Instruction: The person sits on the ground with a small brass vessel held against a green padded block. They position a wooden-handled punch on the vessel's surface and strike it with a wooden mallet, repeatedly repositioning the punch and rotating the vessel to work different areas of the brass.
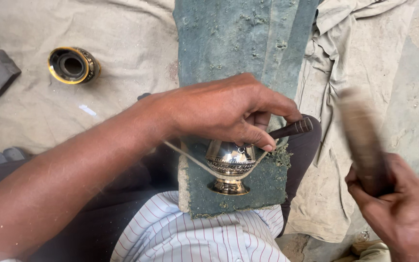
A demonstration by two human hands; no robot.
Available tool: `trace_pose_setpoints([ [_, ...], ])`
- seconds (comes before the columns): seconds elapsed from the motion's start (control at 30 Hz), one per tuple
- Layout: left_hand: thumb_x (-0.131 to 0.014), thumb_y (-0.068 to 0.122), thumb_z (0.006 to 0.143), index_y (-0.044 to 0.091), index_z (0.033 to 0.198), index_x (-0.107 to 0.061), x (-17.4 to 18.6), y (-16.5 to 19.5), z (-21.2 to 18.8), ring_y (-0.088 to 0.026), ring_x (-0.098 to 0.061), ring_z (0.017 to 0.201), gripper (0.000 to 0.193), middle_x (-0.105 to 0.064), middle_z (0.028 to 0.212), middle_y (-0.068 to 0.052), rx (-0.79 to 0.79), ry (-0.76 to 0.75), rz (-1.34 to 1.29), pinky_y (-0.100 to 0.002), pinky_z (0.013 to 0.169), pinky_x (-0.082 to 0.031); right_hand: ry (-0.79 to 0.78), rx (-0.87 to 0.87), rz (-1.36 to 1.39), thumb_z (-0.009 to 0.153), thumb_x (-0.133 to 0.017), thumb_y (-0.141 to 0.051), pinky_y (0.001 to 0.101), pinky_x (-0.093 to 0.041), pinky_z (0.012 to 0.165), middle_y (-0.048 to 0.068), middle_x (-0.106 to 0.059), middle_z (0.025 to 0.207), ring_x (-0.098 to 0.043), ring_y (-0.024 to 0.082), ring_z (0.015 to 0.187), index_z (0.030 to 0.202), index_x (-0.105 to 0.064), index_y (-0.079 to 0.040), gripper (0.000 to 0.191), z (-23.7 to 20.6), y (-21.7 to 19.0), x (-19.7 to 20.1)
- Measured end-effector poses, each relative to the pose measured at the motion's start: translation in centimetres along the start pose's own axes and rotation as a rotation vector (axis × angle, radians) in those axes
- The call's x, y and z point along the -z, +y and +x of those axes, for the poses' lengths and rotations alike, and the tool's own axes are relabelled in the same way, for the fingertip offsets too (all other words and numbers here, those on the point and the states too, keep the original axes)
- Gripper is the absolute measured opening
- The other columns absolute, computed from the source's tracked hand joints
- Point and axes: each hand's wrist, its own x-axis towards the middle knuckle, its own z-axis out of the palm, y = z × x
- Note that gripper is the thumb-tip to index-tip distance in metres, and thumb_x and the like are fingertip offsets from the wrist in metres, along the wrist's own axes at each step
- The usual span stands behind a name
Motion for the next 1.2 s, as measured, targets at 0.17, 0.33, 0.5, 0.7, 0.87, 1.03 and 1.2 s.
trace_pose_setpoints([
  [0.17,-0.077,0.023,0.084,0.013,0.136,-0.062,0.0,0.1,-0.1,-0.010,-0.060,0.048,0.056,-0.069,0.063,0.000,0.063,-0.009,0.007,-0.032,0.045,-0.044,-0.055,-0.571,1.396,0.093,-0.076,-0.018,0.0250,-0.065,0.065,0.000,-0.068,0.079,-0.070,0.007,0.070,0.100,-0.069,0.000,0.020,0.5,0.0,0.1],
  [0.33,-0.077,0.025,0.084,0.013,0.136,-0.062,-0.2,0.0,-0.1,-0.008,-0.062,0.050,0.055,-0.071,0.066,0.002,0.012,0.019,-0.003,-0.030,0.047,-0.048,0.001,0.039,0.358,0.081,-0.072,0.011,0.0334,-0.059,0.069,0.008,-0.070,0.092,-0.071,0.016,0.082,0.108,-0.062,0.002,0.030,-0.3,0.8,-0.4],
  [0.5,-0.077,0.026,0.086,0.015,0.137,-0.061,-1.1,0.1,0.0,-0.009,-0.064,0.055,0.055,-0.071,0.072,0.002,-0.050,0.177,0.102,-0.026,0.051,-0.054,0.099,0.108,0.416,0.081,-0.074,0.016,0.0364,-0.059,0.082,0.009,-0.067,0.093,-0.069,0.017,0.088,0.103,-0.061,0.004,0.028,-1.1,1.0,-1.5],
  [0.7,-0.077,0.024,0.086,0.020,0.138,-0.060,-2.8,2.0,0.8,-0.008,-0.066,0.062,0.055,-0.072,0.077,0.003,0.159,0.297,0.088,-0.025,0.058,-0.054,0.053,-0.093,0.940,0.079,-0.068,0.017,0.0286,-0.058,0.063,0.008,-0.067,0.088,-0.068,0.012,0.077,0.112,-0.059,0.002,0.038,0.3,0.9,-3.3],
  [0.87,-0.076,0.023,0.082,0.019,0.132,-0.061,-2.7,3.2,2.0,-0.011,-0.069,0.060,0.053,-0.074,0.080,-0.001,0.549,0.186,0.077,-0.030,0.052,-0.056,-0.046,-0.090,0.712,0.083,-0.071,0.014,0.0266,-0.043,0.037,0.011,-0.067,0.086,-0.057,0.011,0.055,0.119,-0.061,0.003,0.039,1.1,3.0,-4.7],
  [1.03,-0.075,0.025,0.079,0.021,0.133,-0.064,-3.9,2.8,3.2,-0.013,-0.071,0.062,0.056,-0.076,0.086,-0.002,0.503,0.115,0.211,-0.031,0.058,-0.059,-0.122,-0.069,0.604,0.084,-0.073,0.013,0.0280,-0.038,0.031,0.012,-0.068,0.085,-0.054,0.012,0.045,0.123,-0.063,0.002,0.042,1.8,5.4,-5.0],
  [1.2,-0.083,0.025,0.080,0.014,0.129,-0.068,-4.3,2.2,3.5,-0.012,-0.072,0.076,0.052,-0.076,0.100,-0.006,0.217,0.257,0.282,-0.033,0.067,-0.060,-0.209,0.163,0.313,0.075,-0.076,0.013,0.0258,-0.051,0.060,0.011,-0.068,0.080,-0.064,0.012,0.065,0.102,-0.065,0.001,0.032,3.5,6.6,-4.6],
])
